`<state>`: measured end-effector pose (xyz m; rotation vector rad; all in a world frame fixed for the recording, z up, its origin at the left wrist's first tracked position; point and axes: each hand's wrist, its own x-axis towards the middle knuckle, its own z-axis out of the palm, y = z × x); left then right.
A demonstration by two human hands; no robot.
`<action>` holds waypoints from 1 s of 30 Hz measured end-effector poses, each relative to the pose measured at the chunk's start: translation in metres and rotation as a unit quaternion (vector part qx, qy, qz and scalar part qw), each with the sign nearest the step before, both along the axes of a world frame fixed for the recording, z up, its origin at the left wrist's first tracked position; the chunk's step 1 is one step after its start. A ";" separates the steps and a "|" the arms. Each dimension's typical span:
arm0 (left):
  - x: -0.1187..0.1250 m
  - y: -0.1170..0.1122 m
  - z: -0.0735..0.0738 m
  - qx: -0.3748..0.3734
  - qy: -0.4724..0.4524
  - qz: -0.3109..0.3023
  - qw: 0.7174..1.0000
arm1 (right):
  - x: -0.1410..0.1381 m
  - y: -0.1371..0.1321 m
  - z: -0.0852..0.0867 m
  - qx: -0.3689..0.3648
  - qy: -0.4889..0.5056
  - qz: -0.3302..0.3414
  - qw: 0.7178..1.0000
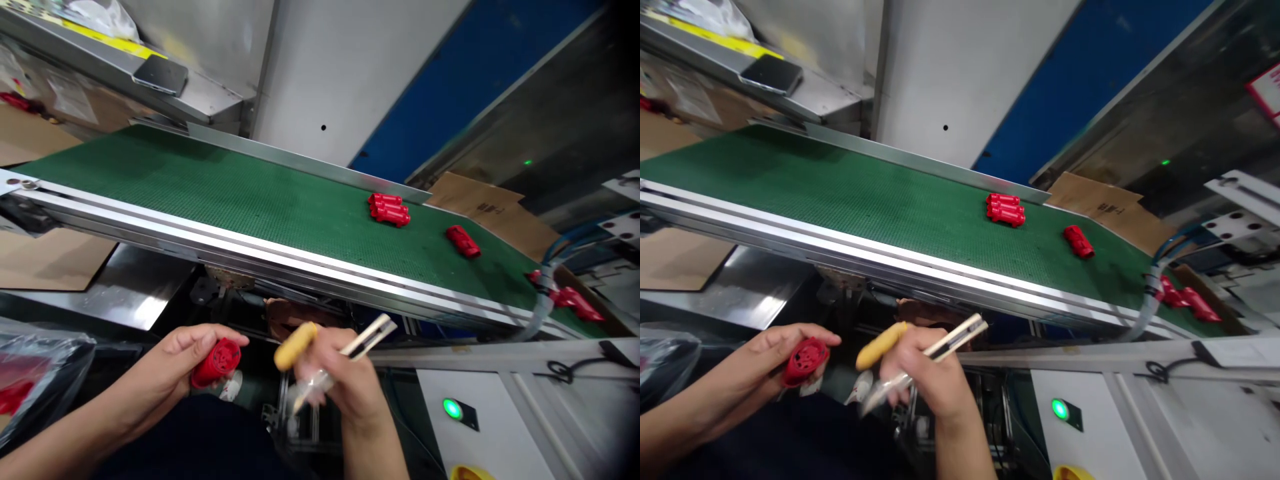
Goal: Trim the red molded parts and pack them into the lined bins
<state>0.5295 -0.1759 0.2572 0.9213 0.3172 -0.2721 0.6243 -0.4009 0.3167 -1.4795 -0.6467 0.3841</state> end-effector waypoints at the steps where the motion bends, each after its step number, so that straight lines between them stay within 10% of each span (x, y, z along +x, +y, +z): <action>1: 0.000 0.002 0.000 -0.002 -0.001 0.011 1.000 | 0.002 -0.001 -0.001 -0.074 -0.045 -0.050 0.995; 6: 0.003 0.008 -0.002 -0.005 -0.033 0.023 0.999 | -0.008 0.008 -0.005 -0.210 -0.073 -0.093 0.970; 15: 0.003 0.007 -0.002 0.002 -0.038 0.042 0.998 | -0.025 0.033 -0.011 -0.159 0.185 -0.040 0.969; 24: 0.006 0.007 -0.005 0.015 -0.062 0.034 0.997 | -0.019 0.043 -0.016 -0.159 0.217 0.018 0.963; 30: 0.010 0.009 0.005 0.040 -0.063 0.158 0.985 | -0.024 0.048 -0.012 -0.185 0.150 0.023 0.971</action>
